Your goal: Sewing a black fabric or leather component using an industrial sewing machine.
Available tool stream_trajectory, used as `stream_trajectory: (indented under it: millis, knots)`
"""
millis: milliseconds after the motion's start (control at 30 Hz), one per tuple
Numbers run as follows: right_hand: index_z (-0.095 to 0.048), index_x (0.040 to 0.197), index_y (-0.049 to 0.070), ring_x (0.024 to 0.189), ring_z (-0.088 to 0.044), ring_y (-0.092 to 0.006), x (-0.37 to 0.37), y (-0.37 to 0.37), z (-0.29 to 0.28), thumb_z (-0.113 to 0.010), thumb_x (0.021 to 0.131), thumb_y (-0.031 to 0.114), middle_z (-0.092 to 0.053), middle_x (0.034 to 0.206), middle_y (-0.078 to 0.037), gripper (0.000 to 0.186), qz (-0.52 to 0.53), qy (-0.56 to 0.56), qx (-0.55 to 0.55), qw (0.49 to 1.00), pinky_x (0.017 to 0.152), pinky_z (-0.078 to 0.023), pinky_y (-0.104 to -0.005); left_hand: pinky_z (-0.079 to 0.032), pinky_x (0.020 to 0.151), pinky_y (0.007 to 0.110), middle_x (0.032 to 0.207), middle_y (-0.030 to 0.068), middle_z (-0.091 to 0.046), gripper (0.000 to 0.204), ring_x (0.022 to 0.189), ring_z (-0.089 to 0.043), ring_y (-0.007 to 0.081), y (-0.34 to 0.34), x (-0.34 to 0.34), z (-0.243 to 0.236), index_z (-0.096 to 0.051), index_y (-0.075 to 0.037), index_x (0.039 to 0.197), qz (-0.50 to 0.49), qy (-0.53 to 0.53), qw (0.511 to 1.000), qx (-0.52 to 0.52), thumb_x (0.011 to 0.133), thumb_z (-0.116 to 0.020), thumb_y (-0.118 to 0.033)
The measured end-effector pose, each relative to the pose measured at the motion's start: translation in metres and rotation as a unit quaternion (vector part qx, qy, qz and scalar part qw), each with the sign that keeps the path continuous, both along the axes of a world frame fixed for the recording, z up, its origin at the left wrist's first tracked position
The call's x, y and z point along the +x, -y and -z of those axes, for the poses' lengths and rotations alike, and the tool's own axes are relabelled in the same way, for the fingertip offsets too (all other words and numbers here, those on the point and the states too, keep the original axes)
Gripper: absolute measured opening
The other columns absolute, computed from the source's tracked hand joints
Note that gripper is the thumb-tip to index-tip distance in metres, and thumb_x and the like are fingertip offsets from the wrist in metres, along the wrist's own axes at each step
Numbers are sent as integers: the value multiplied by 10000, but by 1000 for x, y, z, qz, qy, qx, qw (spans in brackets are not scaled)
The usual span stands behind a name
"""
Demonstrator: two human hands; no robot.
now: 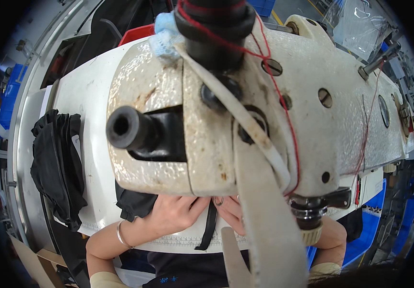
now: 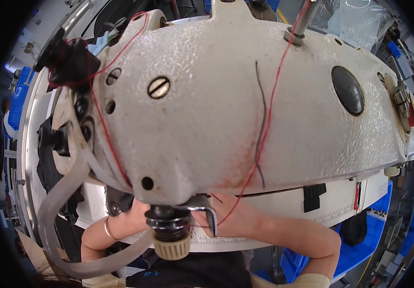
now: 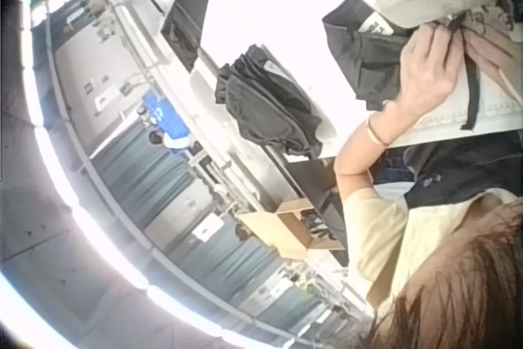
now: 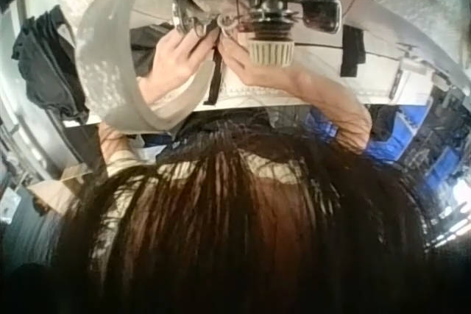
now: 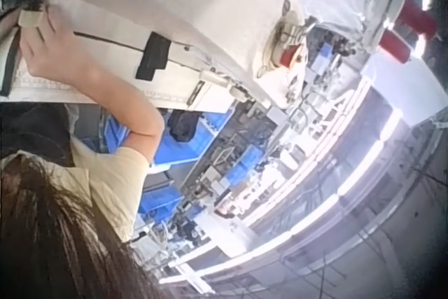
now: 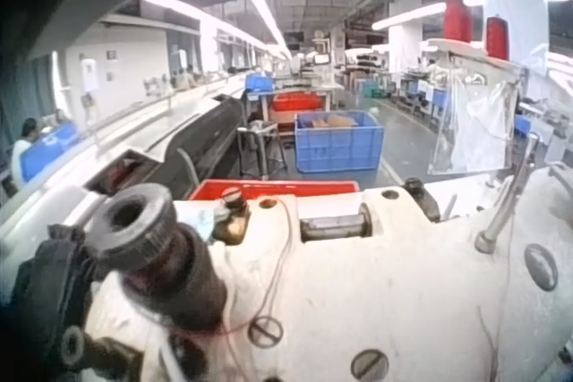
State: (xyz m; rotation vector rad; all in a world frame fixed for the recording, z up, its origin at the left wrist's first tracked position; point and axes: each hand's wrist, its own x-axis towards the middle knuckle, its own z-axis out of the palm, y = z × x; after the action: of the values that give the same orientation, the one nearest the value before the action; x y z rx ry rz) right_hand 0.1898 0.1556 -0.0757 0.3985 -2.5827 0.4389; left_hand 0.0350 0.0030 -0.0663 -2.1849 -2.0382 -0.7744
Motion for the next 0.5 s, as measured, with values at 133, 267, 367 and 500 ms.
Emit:
stream_trajectory:
  millis: [133, 267, 367, 500]
  knots:
    - [-587, 970, 3, 844, -579, -292, -2, 0, 2, -609, 798, 114, -596, 894, -126, 205, 20, 36, -40, 998, 755, -478, -369, -492, 667, 357, 947, 104, -612, 329, 822, -593, 258, 1, 0, -1, -692, -29, 928, -21, 19, 1000, -12, 602, -643, -27]
    - [-593, 976, 18, 913, -571, -269, -3, -3, -8, -600, 798, 107, -596, 924, -104, 199, 13, 38, -4, 999, 817, -467, -360, -489, 629, 361, 854, 150, -624, 370, 709, -605, 304, 2, -2, -4, -688, -15, 930, -75, 235, 969, 5, 570, -666, 71]
    - [-607, 972, 45, 992, -552, -242, -3, -4, -16, -604, 768, 105, -595, 975, -74, 213, 10, 37, 59, 998, 888, -446, -363, -488, 662, 361, 941, 132, -625, 388, 792, -609, 292, 2, -2, -5, -691, -20, 938, -83, 230, 969, -30, 556, -664, 41]
    - [-611, 964, 54, 1012, -548, -237, 1, -4, -15, -619, 725, 112, -593, 1004, -71, 246, 36, 38, 26, 998, 917, -443, -373, -484, 708, 368, 1011, 109, -618, 392, 874, -602, 275, 1, 1, -1, -691, -19, 939, -52, 86, 995, -14, 550, -640, -8]
